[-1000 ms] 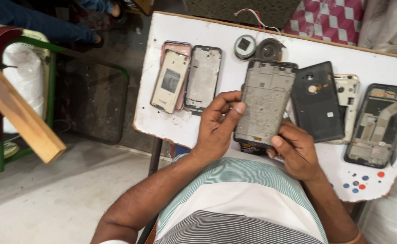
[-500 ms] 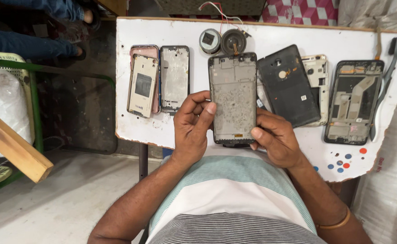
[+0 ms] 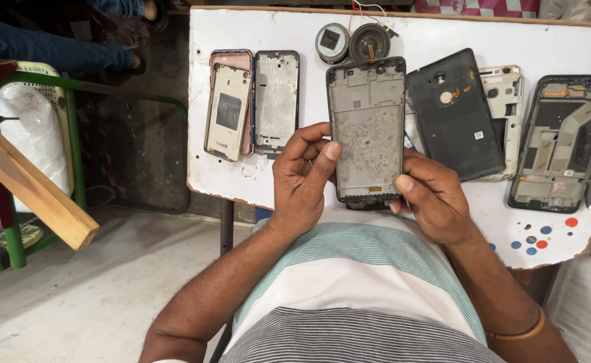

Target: The person uses a screwdriver to remove screws and pry open the back covers of several smartphones. They separate the back covers from the main bodies and place the components on the table.

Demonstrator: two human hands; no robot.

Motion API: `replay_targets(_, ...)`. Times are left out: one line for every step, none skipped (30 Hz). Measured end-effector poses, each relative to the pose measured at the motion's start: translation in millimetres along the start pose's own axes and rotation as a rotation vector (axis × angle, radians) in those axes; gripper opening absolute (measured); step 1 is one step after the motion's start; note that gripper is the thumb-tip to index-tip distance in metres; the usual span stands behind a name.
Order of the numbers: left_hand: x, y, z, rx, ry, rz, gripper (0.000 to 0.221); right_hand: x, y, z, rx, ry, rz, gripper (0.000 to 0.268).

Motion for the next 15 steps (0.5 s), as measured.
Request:
replay_targets(0, -1, 0, 0.003, 0.002, 0.001, 0.033, 0, 0, 0, 0.008, -0.004, 0.005, 0.031)
replay_targets(0, -2, 1, 0.004, 0.003, -0.001, 0.032, 0, 0, 1, 0.016, -0.008, 0.011, 0.031)
replay_targets(0, -3, 1, 0.005, 0.004, -0.004, 0.032, -1, 0, 1, 0.021, -0.004, 0.007, 0.032)
replay_targets(0, -4, 1, 0.006, 0.005, -0.007, 0.032, 0, 1, 1, 0.027, 0.001, 0.003, 0.032)
replay_targets(0, -4, 2, 0.001, -0.001, -0.01, 0.032, -1, 1, 1, 0.032, 0.004, 0.001, 0.033)
replay_targets(0, -5, 2, -0.003, -0.007, -0.013, 0.032, -1, 0, 1, 0.034, 0.0, 0.003, 0.032)
replay_targets(0, -4, 2, -0.008, -0.012, -0.016, 0.032, -1, -1, 0, 0.035, -0.005, 0.006, 0.032)
replay_targets(-1, -4, 1, 0.0, -0.012, -0.016, 0.033, 0, -1, 0, 0.036, -0.01, 0.009, 0.032)
replay_targets(-1, -2, 0, 0.008, -0.009, -0.017, 0.034, -1, -2, -1, 0.063, -0.008, 0.012, 0.032)
replay_targets(-1, 1, -1, 0.015, -0.007, -0.018, 0.035, -1, -3, -1, 0.09, -0.006, 0.015, 0.031)
replay_targets(-3, 5, -1, -0.026, 0.0, -0.035, 0.039, -2, -4, -1, 0.117, -0.007, 0.02, 0.031)
replay_targets(-4, 10, -1, -0.067, 0.008, -0.052, 0.043, -2, -6, -2, 0.179, -0.017, 0.046, 0.028)
replay_targets(-7, 16, -1, -0.107, 0.017, -0.07, 0.048, -3, -8, -2, 0.242, -0.029, 0.074, 0.026)
replay_targets(-11, 23, 0, -0.149, 0.02, -0.104, 0.049, -3, -9, -3, 0.305, -0.04, 0.101, 0.026)
replay_targets(-15, 30, 1, -0.189, 0.025, -0.137, 0.05, -3, -9, -4, 0.325, -0.052, 0.111, 0.025)
Point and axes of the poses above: each hand's wrist, its own x-axis away from the middle knuckle, its own z-axis out of the back of the hand, y = z × x, the point moved 2 cm from there along -x, towards the middle knuckle, and after that the axes turned 6 degrees about -x, right-handed, at the moved point
